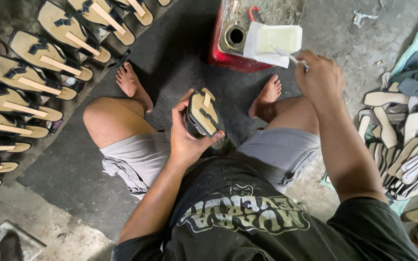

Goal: The person sits on the floor and uses a toothbrush to apply black paint to the edges of wooden sandals. They repeatedly dip the brush into a red container and paint the sides of multiple sandals, placing each finished one on a nearby shelf.

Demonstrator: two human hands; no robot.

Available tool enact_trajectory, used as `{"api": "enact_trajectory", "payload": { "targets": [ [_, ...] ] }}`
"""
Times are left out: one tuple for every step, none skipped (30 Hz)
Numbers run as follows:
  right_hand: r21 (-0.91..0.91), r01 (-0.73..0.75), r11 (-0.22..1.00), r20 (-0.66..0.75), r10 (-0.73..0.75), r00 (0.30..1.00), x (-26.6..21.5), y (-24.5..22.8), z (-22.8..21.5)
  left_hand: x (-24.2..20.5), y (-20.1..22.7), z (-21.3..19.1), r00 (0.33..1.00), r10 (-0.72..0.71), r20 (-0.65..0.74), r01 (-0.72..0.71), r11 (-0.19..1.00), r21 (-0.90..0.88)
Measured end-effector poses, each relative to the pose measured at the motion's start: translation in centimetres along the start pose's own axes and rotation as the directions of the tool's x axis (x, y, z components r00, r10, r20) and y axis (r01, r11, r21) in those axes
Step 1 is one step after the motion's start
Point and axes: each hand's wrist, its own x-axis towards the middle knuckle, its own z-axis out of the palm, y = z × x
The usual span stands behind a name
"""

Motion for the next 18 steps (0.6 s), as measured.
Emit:
{"api": "enact_trajectory", "payload": {
  "targets": [
    [0.023, -0.005, 1.000, -0.031, 0.005, 1.000, -0.2, 0.2, 0.0, 0.1, 0.2, 0.1, 1.000, 0.009, 0.004, -0.009, 1.000, 0.011],
    [-0.013, -0.017, 1.000, 0.009, 0.017, 1.000, -0.4, 0.3, 0.0, 0.2, 0.4, 0.3, 1.000, 0.019, 0.001, -0.019, 1.000, 0.012],
    [-0.050, -0.027, 0.998, 0.049, 0.029, 0.998, -0.6, 0.3, -0.1, 0.3, 0.7, 0.5, 1.000, 0.028, -0.001, -0.028, 1.000, 0.012],
    [-0.084, -0.032, 0.996, 0.087, 0.039, 0.995, -0.7, 0.2, -0.3, 0.5, 1.1, 0.7, 0.999, 0.040, -0.007, -0.040, 0.999, 0.014],
    [0.088, -0.031, 0.996, 0.098, 0.023, 0.995, -1.1, -0.1, -0.5, 0.7, 1.5, 0.7, 0.995, 0.099, 0.005, -0.099, 0.992, 0.079],
    [0.261, -0.023, 0.965, 0.109, -0.006, 0.994, -1.8, -0.6, -0.7, 0.7, 2.1, 0.7, 0.988, 0.156, 0.011, -0.156, 0.976, 0.149],
    [0.426, -0.017, 0.904, 0.116, -0.036, 0.993, -2.6, -1.3, -0.9, 0.7, 2.6, 0.7, 0.977, 0.212, 0.022, -0.212, 0.953, 0.218],
    [0.643, -0.088, 0.760, 0.203, -0.059, 0.977, -3.6, -2.3, -0.9, 0.6, 3.2, 0.7, 0.961, 0.274, 0.037, -0.274, 0.929, 0.250],
    [0.806, -0.178, 0.565, 0.283, -0.103, 0.954, -4.8, -3.3, -1.0, 0.6, 3.6, 0.8, 0.941, 0.333, 0.056, -0.335, 0.899, 0.281],
    [0.856, -0.188, 0.481, 0.280, -0.125, 0.952, -6.4, -4.3, -1.2, 0.7, 4.0, 0.8, 0.917, 0.390, 0.084, -0.396, 0.865, 0.310],
    [0.898, -0.200, 0.393, 0.275, -0.147, 0.950, -7.9, -5.4, -1.4, 0.6, 4.5, 1.0, 0.913, 0.394, 0.102, -0.405, 0.853, 0.329],
    [0.919, -0.205, 0.337, 0.267, -0.148, 0.952, -9.2, -6.3, -1.6, 0.4, 5.0, 1.1, 0.909, 0.397, 0.125, -0.415, 0.842, 0.345],
    [0.937, -0.210, 0.280, 0.258, -0.149, 0.954, -10.3, -7.2, -1.9, 0.3, 5.4, 1.2, 0.905, 0.400, 0.148, -0.426, 0.830, 0.360],
    [0.951, -0.213, 0.225, 0.249, -0.147, 0.957, -11.0, -7.9, -2.2, 0.2, 5.7, 1.3, 0.890, 0.425, 0.167, -0.456, 0.817, 0.352],
    [0.948, -0.127, 0.293, 0.182, -0.168, 0.969, -11.6, -8.5, -2.5, 0.2, 6.0, 1.4, 0.874, 0.449, 0.185, -0.486, 0.804, 0.343],
    [0.932, -0.035, 0.360, 0.112, -0.196, 0.974, -11.9, -9.0, -2.9, 0.3, 6.2, 1.4, 0.855, 0.477, 0.202, -0.518, 0.788, 0.333],
    [0.905, 0.057, 0.422, 0.045, -0.228, 0.973, -12.0, -9.4, -3.2, 0.3, 6.5, 1.4, 0.856, 0.469, 0.217, -0.516, 0.784, 0.344],
    [0.923, 0.027, 0.384, 0.063, -0.220, 0.973, -11.9, -9.6, -3.5, 0.1, 6.7, 1.4, 0.859, 0.459, 0.229, -0.512, 0.782, 0.354]
  ]
}}
